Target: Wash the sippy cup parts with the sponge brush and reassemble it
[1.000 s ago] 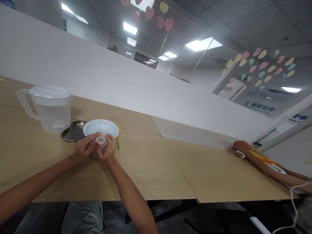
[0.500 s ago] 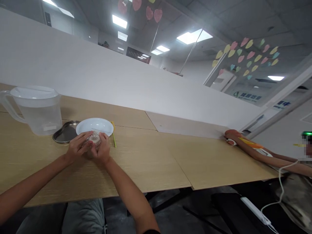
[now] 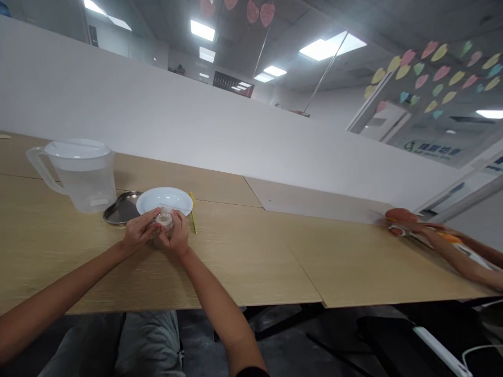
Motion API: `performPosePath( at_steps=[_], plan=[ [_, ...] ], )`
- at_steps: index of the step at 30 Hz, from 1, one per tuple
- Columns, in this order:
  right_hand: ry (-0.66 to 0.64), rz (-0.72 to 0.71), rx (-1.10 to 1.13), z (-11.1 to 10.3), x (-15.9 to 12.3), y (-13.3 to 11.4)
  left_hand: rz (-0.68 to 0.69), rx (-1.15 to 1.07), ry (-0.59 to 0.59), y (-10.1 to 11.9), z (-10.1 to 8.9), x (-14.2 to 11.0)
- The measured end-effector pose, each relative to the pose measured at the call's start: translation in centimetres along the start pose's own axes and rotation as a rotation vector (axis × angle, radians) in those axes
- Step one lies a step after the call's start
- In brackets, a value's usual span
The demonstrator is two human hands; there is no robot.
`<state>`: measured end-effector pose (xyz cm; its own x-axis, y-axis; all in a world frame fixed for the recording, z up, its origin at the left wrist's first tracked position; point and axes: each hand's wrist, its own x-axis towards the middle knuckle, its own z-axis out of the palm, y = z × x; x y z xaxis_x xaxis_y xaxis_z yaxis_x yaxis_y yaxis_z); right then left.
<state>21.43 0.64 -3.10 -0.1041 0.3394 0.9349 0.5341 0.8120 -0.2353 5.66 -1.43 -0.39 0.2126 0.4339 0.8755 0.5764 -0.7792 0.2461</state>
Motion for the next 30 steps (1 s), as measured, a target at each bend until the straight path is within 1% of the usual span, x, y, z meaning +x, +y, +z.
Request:
performPosePath(
  at_steps=[5, 8, 11, 13, 15, 18, 20, 23, 26, 30],
  plan=[
    [-0.026, -0.031, -0.021, 0.0, 0.4, 0.1, -0.066, 0.035, -0.005, -0.1, 0.1, -0.4],
    [-0.037, -0.034, -0.010, 0.0, 0.5, 0.2, -0.045, 0.044, -0.013, -0.1, 0.3, -0.4],
    [-0.005, -0.057, 0.052, -0.2, 0.7, 0.2, -0.006, 0.028, -0.007, 0.1, 0.4, -0.5],
    [0.029, -0.075, 0.088, -0.4, 0.9, 0.1, 0.002, -0.004, -0.013, 0.4, 0.4, -0.5],
    [0.022, -0.077, 0.122, -0.9, 1.3, -0.1, -0.004, -0.060, -0.011, 0.8, 0.4, -0.4],
    [-0.012, -0.033, 0.179, -1.6, 2.0, -0.5, -0.005, -0.135, -0.011, 1.3, 0.3, -0.4],
    [-0.019, -0.002, 0.211, -1.9, 2.2, -0.7, 0.000, -0.137, -0.033, 1.4, 0.3, -0.4],
    [-0.020, 0.053, 0.200, -1.9, 2.1, -0.7, -0.060, -0.076, -0.079, 1.2, 0.6, -0.4],
    [-0.001, 0.127, 0.204, -1.7, 1.8, -0.7, -0.151, 0.002, -0.089, 0.9, 1.0, -0.5],
    [-0.002, 0.248, 0.333, -1.5, 1.9, -1.0, -0.191, 0.060, -0.083, 0.5, 1.3, -0.7]
  ],
)
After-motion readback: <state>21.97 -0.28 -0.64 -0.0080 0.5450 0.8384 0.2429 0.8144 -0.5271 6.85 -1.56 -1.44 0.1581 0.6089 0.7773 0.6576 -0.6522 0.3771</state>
